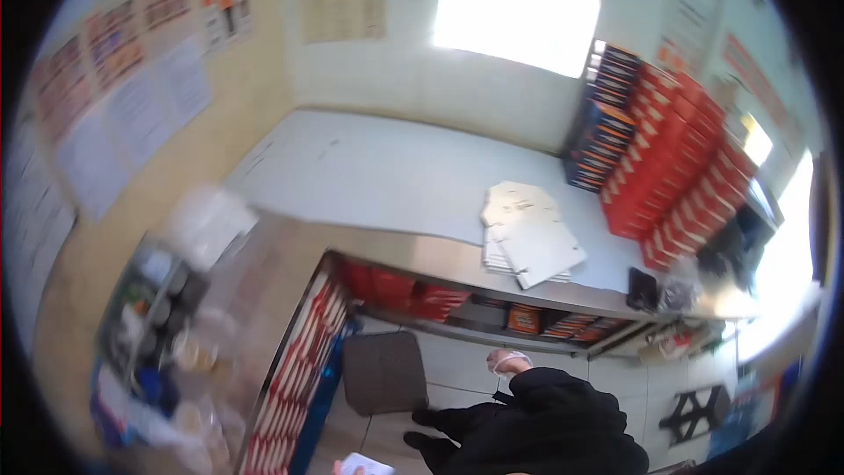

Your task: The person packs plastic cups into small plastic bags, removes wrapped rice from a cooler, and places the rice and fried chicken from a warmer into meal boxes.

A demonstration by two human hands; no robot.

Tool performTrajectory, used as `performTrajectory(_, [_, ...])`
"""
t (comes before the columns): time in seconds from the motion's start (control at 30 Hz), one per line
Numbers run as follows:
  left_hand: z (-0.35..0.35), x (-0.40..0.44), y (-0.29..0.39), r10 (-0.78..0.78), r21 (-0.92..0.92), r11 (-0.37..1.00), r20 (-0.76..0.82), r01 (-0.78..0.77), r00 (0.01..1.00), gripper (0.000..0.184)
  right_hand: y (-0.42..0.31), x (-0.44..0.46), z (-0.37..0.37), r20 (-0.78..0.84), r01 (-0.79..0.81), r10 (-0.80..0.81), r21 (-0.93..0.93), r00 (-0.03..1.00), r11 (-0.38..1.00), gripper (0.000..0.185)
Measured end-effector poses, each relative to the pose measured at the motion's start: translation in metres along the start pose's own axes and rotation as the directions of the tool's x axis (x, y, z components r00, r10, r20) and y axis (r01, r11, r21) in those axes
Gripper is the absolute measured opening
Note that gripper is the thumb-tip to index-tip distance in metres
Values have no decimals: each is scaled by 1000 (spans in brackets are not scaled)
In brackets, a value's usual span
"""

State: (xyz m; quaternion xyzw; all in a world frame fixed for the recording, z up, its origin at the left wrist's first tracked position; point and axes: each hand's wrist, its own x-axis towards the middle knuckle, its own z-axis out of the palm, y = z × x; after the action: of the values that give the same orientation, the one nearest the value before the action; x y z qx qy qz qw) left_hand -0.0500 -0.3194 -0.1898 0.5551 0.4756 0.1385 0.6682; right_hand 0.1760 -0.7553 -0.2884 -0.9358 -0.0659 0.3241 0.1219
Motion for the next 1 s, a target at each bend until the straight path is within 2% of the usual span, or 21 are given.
performTrajectory(0.03, [27, 9, 6, 8, 42, 999, 117, -13, 993, 66, 10, -3, -9, 2, -83, 84, 130, 996, 988, 39])
performTrajectory(0.1, [80, 26, 20, 32, 123, 990, 323, -76, 946, 66, -37, -63, -91, 6, -233, 250, 388, 968, 892, 33])
performTrajectory(0.13, [109, 30, 25, 32, 144, 985, 411, -100, 911, 65, 1, -53, -64, -87, -86, 145, 479, 986, 873, 37])
performTrajectory(0.17, [136, 36, 32, 31, 153, 981, 481, -118, 876, 65, 19, -52, -55, -173, -38, 72, 188, 982, 981, 39])
performTrajectory(0.23, [192, 45, 47, 20, 187, 969, 589, -160, 808, 64, 19, -94, -99, -127, 1, 13, 107, 992, 994, 39])
performTrajectory(0.3, [246, 46, 61, 14, 217, 952, 671, -214, 742, 64, 60, -123, -133, -299, -17, 32, 51, 954, 999, 32])
performTrajectory(0.37, [298, 32, 71, 4, 241, 935, 724, -258, 690, 63, 142, -164, -197, -565, -82, 152, 147, 811, 986, 29])
performTrajectory(0.4, [324, 23, 74, 5, 247, 927, 742, -281, 670, 63, 181, -184, -237, -747, -293, 46, -202, 663, 935, 26])
performTrajectory(0.47, [376, -2, 77, 4, 254, 914, 774, -316, 633, 62, 212, -256, -342, -984, -517, 122, 38, 130, 855, 23])
performTrajectory(0.5, [402, -15, 77, 6, 252, 910, 786, -329, 618, 62, 241, -287, -387, -988, -601, 149, 135, -26, 788, 25])
performTrajectory(0.53, [428, -29, 76, 14, 245, 907, 795, -342, 607, 61, 295, -305, -420, -952, -771, -23, 232, -304, 593, 28])
performTrajectory(0.57, [456, -42, 75, 20, 238, 905, 804, -353, 595, 61, 355, -335, -455, -844, -455, 42, 329, -534, 828, 39])
performTrajectory(0.6, [481, -56, 75, 29, 230, 903, 810, -363, 585, 61, 337, -377, -491, -815, -817, -254, 390, -521, 425, 42])
performTrajectory(0.67, [524, -86, 76, 33, 224, 896, 828, -384, 560, 60, 361, -431, -547, -684, -737, -273, 623, -676, 262, 38])
performTrajectory(0.7, [545, -103, 77, 28, 221, 892, 844, -394, 536, 60, 407, -459, -560, -697, -748, -271, 619, -663, 240, 38])
performTrajectory(0.77, [587, -138, 83, 28, 189, 885, 890, -425, 455, 59, 501, -517, -562, -928, -741, 91, 345, -361, 576, 31])
performTrajectory(0.8, [609, -161, 88, 35, 159, 880, 918, -448, 395, 59, 510, -527, -566, -928, -748, 91, 346, -361, 567, 31])
performTrajectory(0.87, [659, -211, 94, 74, 30, 863, 980, -504, 185, 58, 521, -542, -567, -934, -666, 293, 352, -205, 657, 28])
performTrajectory(0.9, [686, -247, 101, 110, -63, 841, 992, -537, 56, 58, 526, -545, -568, -934, -673, 299, 351, -198, 651, 28])
performTrajectory(0.93, [713, -290, 106, 181, -207, 696, 977, -687, -111, 49, 529, -545, -567, -966, -693, 184, 257, -179, 674, 27])
performTrajectory(1.0, [757, -383, 114, 185, -323, 682, 944, -656, -273, 40, 530, -550, -564, -993, -734, -13, 75, -114, 675, 26])
